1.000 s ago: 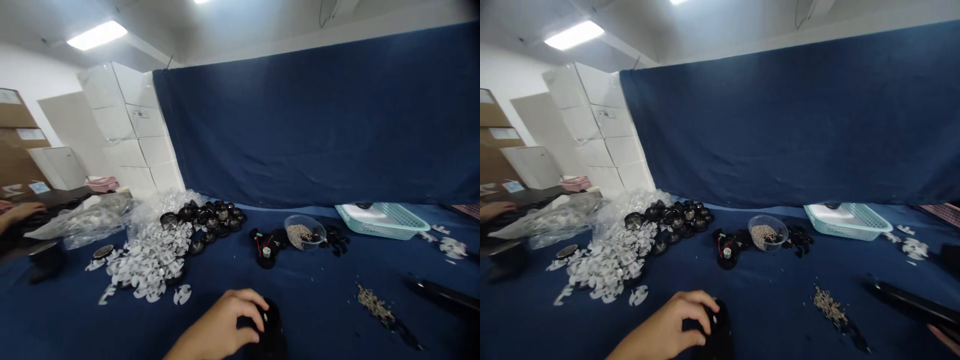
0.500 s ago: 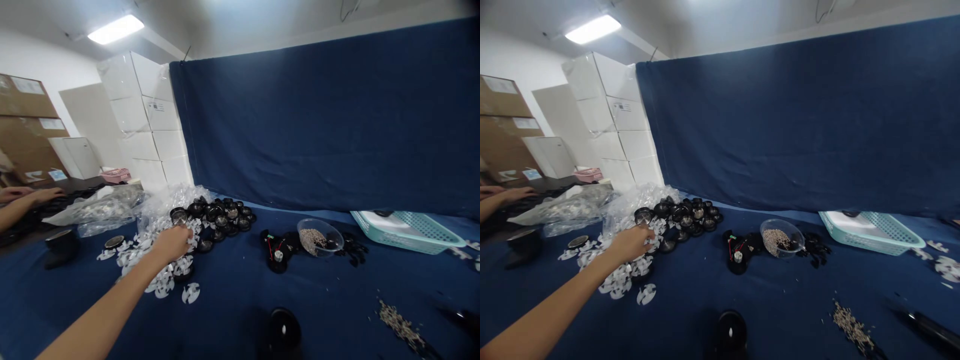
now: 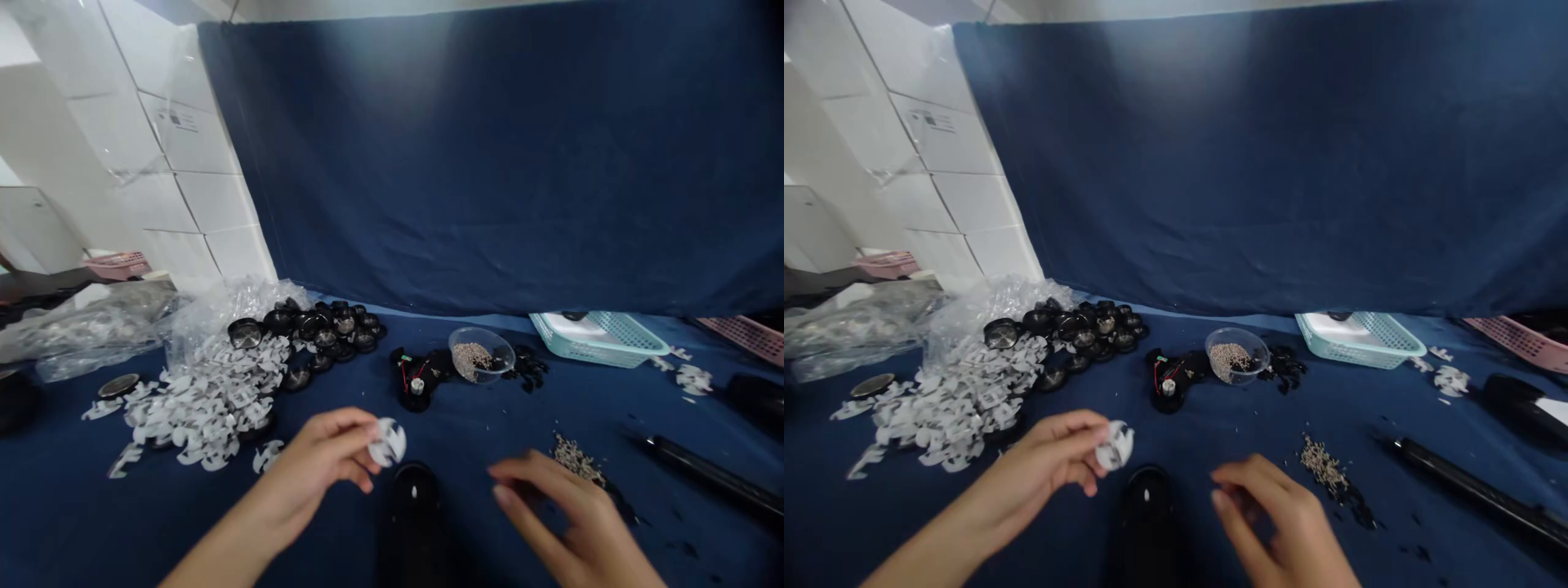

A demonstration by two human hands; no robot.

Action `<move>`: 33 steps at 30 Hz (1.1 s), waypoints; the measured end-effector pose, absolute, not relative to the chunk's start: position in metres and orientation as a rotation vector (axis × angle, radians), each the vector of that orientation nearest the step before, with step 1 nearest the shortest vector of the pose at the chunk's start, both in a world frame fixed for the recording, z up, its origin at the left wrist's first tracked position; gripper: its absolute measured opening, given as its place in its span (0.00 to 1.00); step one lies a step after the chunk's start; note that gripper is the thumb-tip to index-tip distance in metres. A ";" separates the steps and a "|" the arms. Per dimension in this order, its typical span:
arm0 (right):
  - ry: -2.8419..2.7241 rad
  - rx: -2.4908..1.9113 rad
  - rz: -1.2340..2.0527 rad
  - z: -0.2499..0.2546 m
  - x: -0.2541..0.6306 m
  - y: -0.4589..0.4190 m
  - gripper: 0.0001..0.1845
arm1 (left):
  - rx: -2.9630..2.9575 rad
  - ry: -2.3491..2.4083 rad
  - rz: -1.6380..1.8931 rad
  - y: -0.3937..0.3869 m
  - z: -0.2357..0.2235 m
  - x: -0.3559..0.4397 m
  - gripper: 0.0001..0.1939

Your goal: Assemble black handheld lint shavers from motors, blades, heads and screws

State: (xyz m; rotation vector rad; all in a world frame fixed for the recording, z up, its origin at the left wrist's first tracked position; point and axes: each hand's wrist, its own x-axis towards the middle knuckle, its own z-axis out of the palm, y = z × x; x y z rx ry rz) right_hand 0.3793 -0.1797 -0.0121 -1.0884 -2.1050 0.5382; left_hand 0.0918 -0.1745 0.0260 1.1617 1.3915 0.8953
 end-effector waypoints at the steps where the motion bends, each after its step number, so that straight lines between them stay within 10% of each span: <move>1: -2.131 -1.009 0.629 -0.005 0.365 -0.173 0.09 | 1.113 1.342 0.874 -0.179 0.022 0.106 0.16; 23: -2.310 -0.966 1.024 0.010 0.326 -0.142 0.14 | 1.297 1.533 0.898 -0.193 0.000 0.116 0.19; 27: -2.413 -0.885 0.863 -0.001 0.322 -0.143 0.13 | 1.478 1.498 0.849 -0.201 -0.025 0.115 0.41; 33: -2.533 -0.839 0.734 -0.011 0.321 -0.144 0.15 | 1.513 1.481 0.851 -0.200 -0.044 0.125 0.41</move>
